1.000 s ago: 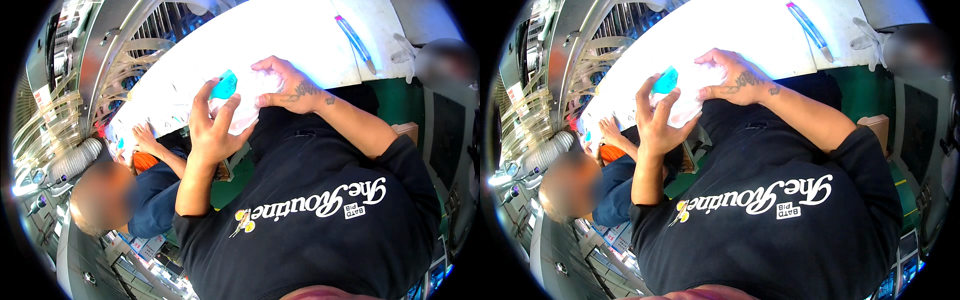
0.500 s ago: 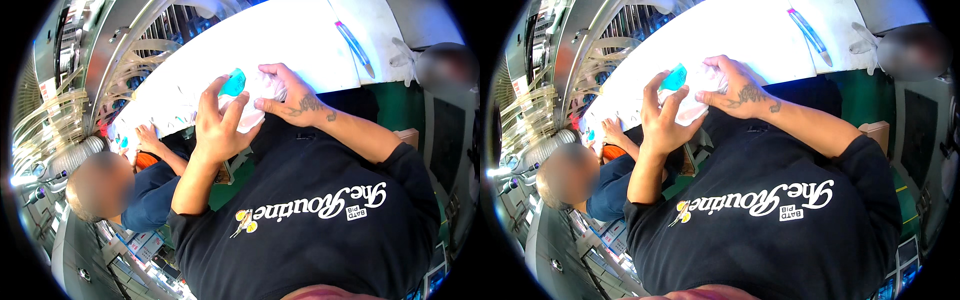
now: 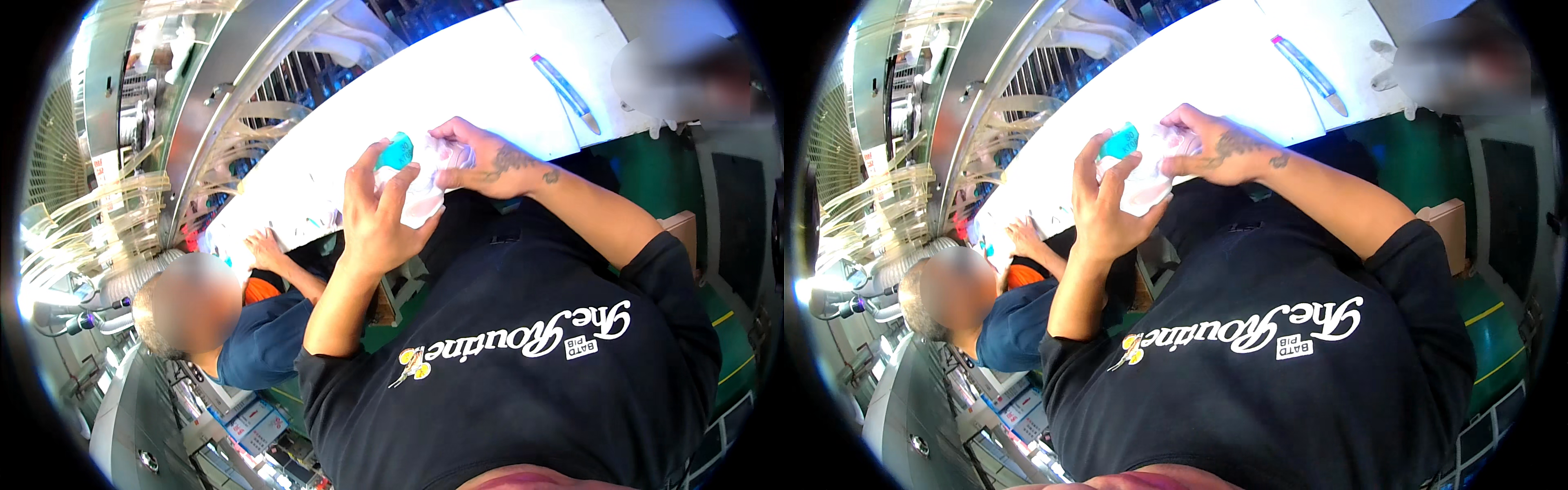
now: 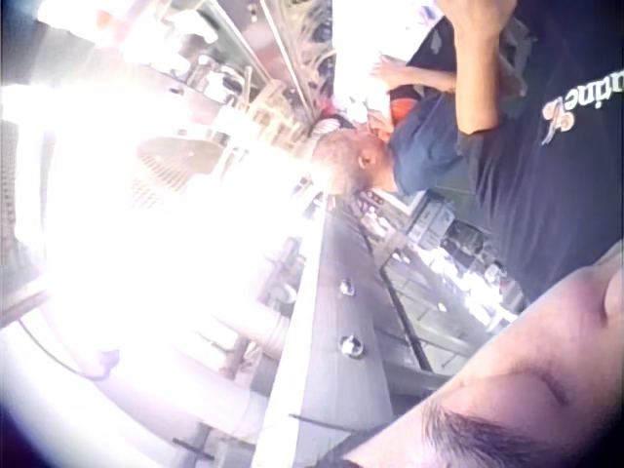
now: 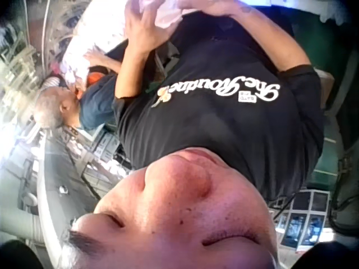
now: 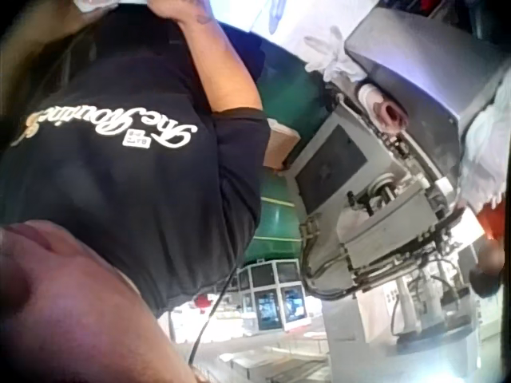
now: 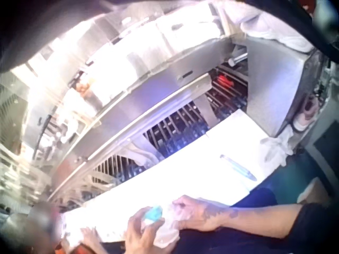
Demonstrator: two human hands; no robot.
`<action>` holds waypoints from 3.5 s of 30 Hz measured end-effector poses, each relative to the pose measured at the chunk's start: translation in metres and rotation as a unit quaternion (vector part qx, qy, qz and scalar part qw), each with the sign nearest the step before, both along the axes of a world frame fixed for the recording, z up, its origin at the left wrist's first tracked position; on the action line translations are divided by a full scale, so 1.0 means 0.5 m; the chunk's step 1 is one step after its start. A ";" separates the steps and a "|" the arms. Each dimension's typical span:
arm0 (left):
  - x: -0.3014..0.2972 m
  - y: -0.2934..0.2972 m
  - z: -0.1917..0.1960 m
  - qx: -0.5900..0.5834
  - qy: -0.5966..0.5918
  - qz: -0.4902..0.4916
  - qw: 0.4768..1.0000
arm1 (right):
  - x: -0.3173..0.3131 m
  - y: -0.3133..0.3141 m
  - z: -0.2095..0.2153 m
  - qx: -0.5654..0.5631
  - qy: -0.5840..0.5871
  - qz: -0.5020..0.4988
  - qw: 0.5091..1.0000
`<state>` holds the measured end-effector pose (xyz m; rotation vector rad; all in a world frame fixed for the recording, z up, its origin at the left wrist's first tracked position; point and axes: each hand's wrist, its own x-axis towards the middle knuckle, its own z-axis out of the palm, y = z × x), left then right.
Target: The person assembles a white sneaker by hand, inserting a teal insole into the shoe and using a blue marker to apply a substance to the interior. The person repeatedly handles the shoe and insole, adjusting their fit and applying the marker to different areas of the shoe's interior.
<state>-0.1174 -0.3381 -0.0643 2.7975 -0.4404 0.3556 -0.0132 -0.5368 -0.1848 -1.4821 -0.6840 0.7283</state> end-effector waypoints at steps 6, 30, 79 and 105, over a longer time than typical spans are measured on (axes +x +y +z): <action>0.009 -0.037 0.009 0.019 -0.001 0.003 1.000 | -0.018 -0.008 -0.030 0.014 0.031 -0.089 0.995; 0.117 -0.039 -0.158 0.089 0.093 0.077 0.989 | 0.187 -0.134 0.052 -0.117 -0.016 -0.193 0.974; 0.044 0.051 -0.279 -0.216 -0.128 0.056 0.966 | 0.064 -0.007 0.061 -0.039 0.003 0.117 0.992; 0.059 0.026 -0.265 -0.137 -0.135 0.047 0.980 | 0.060 -0.018 0.060 -0.194 0.071 0.058 0.977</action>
